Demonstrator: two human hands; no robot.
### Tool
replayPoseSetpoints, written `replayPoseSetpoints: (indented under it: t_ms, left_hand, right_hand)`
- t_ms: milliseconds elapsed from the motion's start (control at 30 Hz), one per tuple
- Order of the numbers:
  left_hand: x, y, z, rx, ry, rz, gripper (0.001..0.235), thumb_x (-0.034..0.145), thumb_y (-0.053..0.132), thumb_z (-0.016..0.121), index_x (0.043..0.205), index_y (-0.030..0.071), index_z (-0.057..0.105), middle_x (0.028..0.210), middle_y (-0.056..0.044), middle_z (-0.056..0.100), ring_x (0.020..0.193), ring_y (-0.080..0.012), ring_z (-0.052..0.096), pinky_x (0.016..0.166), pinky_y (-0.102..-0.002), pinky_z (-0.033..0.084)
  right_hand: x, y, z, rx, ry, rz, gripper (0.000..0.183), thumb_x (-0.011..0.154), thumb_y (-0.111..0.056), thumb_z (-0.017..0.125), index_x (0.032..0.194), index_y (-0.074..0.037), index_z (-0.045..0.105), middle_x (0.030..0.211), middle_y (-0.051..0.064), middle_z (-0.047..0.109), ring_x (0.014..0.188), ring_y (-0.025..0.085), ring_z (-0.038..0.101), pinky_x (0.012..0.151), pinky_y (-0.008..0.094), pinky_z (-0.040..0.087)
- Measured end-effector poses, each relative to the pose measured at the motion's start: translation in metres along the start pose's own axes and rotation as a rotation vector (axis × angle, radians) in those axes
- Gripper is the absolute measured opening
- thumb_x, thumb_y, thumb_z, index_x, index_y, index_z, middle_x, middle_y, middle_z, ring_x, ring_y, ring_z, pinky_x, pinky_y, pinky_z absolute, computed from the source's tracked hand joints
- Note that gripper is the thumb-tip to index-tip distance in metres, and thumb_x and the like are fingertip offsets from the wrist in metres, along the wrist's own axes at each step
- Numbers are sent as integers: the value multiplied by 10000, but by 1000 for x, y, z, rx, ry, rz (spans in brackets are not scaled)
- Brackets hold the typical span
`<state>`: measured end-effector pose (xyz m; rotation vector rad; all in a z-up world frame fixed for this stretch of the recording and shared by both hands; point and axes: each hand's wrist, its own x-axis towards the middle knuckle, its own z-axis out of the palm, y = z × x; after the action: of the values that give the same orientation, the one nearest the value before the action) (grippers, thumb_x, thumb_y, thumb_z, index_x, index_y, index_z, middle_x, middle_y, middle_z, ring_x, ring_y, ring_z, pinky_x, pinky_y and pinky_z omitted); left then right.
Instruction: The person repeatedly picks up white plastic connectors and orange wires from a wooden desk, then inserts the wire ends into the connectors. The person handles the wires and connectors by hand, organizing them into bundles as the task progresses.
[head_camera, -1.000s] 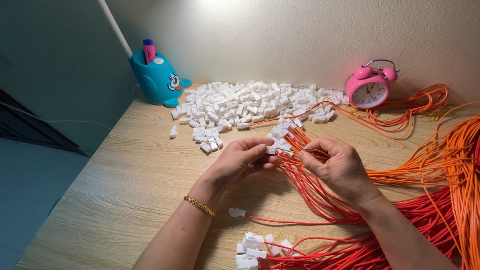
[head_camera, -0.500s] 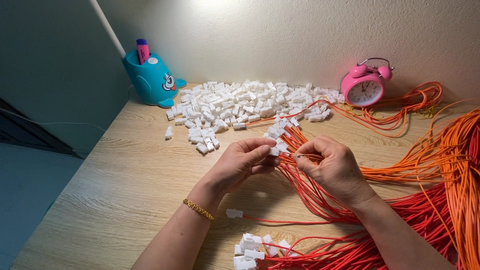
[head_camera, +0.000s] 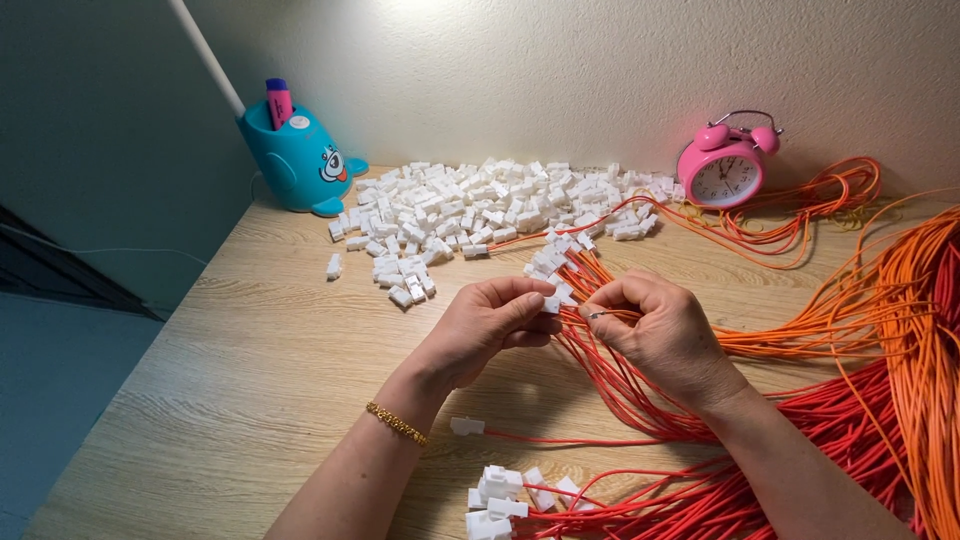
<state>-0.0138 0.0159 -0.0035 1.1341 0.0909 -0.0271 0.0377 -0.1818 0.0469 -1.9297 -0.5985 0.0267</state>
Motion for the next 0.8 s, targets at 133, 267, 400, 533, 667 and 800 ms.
replayPoseSetpoints:
  t_ms: [133,267,400,533,667,800]
  left_hand:
    - [-1,-5,4,-31,-3,0,253,929,123,637,1150,-1,653,878,-195,732,809,-235,737,730,-339,632]
    - [-1,-11,8,-19,-9,-2,243,939,119,626,1146,-7,652,879,-204,730,811,-235,736,725,-339,633]
    - [-3,1,10,32,24,42,241,925,102,641,1132,-21,658,868,-198,730,793,-231,734,726,-349,632]
    - [10,-3,-6,94,83,112,234,918,82,649,1122,-33,655,876,-212,719,786,-281,730,719,-417,633]
    - [16,-11,-22,404,216,181,213,872,108,712,1071,34,714,852,-150,731,688,-179,719,615,-291,633]
    - [-1,16,-11,649,309,263,245,824,122,749,1068,111,742,909,-99,707,603,-120,688,542,-254,589]
  right_hand:
    - [0,4,2,48,7,25,72,742,-41,765,813,-54,763,691,110,598,659,118,601,607,261,536]
    - [-2,1,3,34,5,39,65,741,-47,769,803,-62,760,692,107,599,653,116,607,587,258,535]
    - [2,7,1,62,-9,-8,96,781,-105,772,873,-79,779,725,126,630,713,136,636,688,305,549]
    - [8,16,0,130,9,-58,117,867,-155,729,936,-69,769,733,93,606,763,102,574,731,294,531]
    - [10,27,-3,190,37,-64,180,954,-194,630,989,-56,741,766,90,656,799,110,572,799,302,502]
    - [15,40,-3,343,82,34,229,978,-261,617,1045,-61,705,599,64,570,552,110,566,578,225,518]
